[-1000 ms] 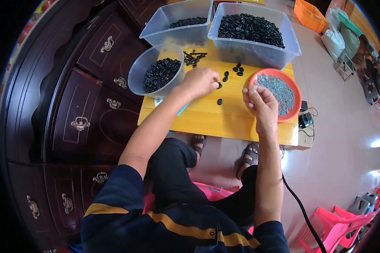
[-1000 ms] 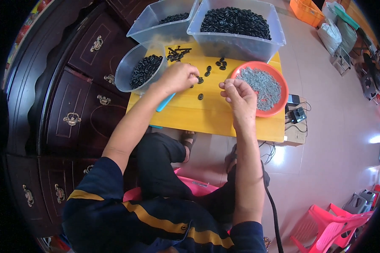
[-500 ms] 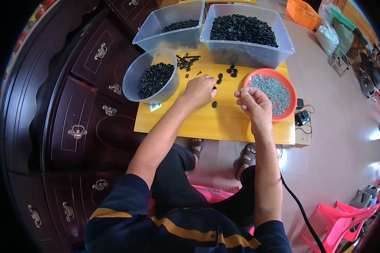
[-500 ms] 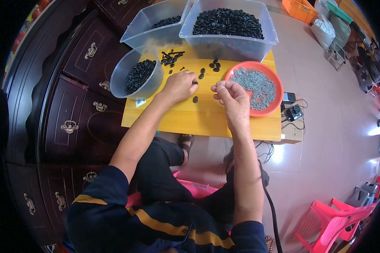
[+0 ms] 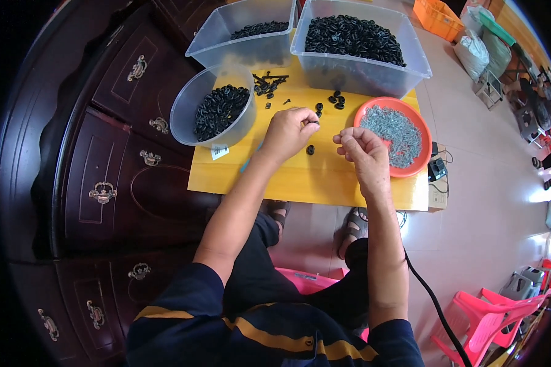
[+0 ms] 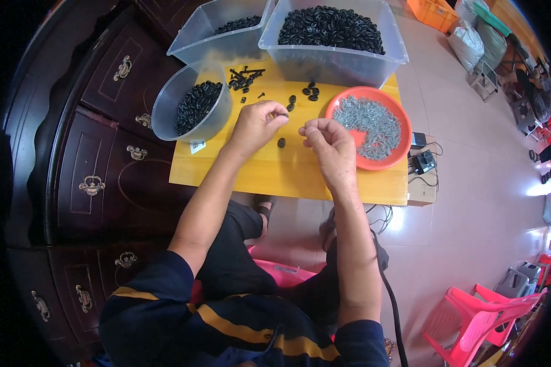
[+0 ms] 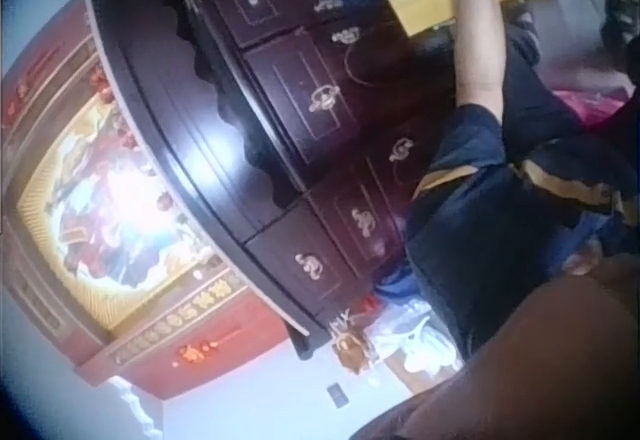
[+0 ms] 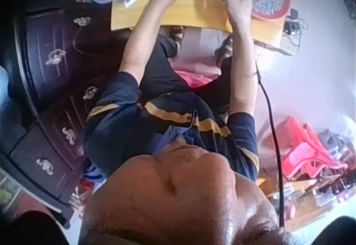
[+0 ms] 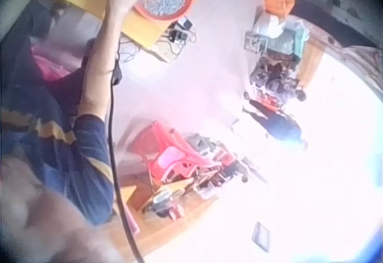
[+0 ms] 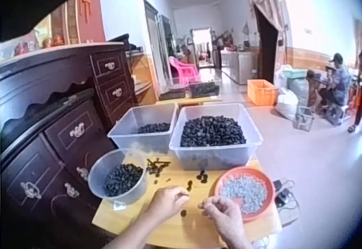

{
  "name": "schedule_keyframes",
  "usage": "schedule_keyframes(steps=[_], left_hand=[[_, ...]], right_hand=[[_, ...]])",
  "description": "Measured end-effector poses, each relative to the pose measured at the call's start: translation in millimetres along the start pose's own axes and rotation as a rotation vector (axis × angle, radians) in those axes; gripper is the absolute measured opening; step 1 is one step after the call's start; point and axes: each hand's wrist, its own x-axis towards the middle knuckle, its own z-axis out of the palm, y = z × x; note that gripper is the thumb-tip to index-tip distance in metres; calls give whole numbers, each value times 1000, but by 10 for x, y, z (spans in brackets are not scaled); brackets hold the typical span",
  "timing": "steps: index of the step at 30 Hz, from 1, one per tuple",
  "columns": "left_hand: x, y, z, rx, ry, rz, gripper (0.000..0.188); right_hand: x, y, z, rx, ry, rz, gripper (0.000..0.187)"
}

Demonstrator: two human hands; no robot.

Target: The person assembles small black plastic components by hand, inserting metal inserts into them.

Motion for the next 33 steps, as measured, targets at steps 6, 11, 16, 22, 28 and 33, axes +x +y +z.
schedule_keyframes(steps=[6,11,16,22,28,33], left_hand=[[-53,313,-8,-819,-135,-331,9],[-74,390,43,-890,-112,-343,13],[-120,378,117,-852,-124,-317,16],[-66,294,0,-919,-13,-343,12],[-53,256,56,-1020,-16,-359,13],[-45,294,113,-1050,-9,-325,12]], right_hand=[[39,58,70,-45,30,-34,14],[39,126,35,-89,-4,-63,17],[33,128,62,-18,62,-77,18],[-24,198,134,-539,83,-192,11],[-161,301,291,-1027,-46,-365,11],[-113,443,235,-1110,-28,-410,12]])
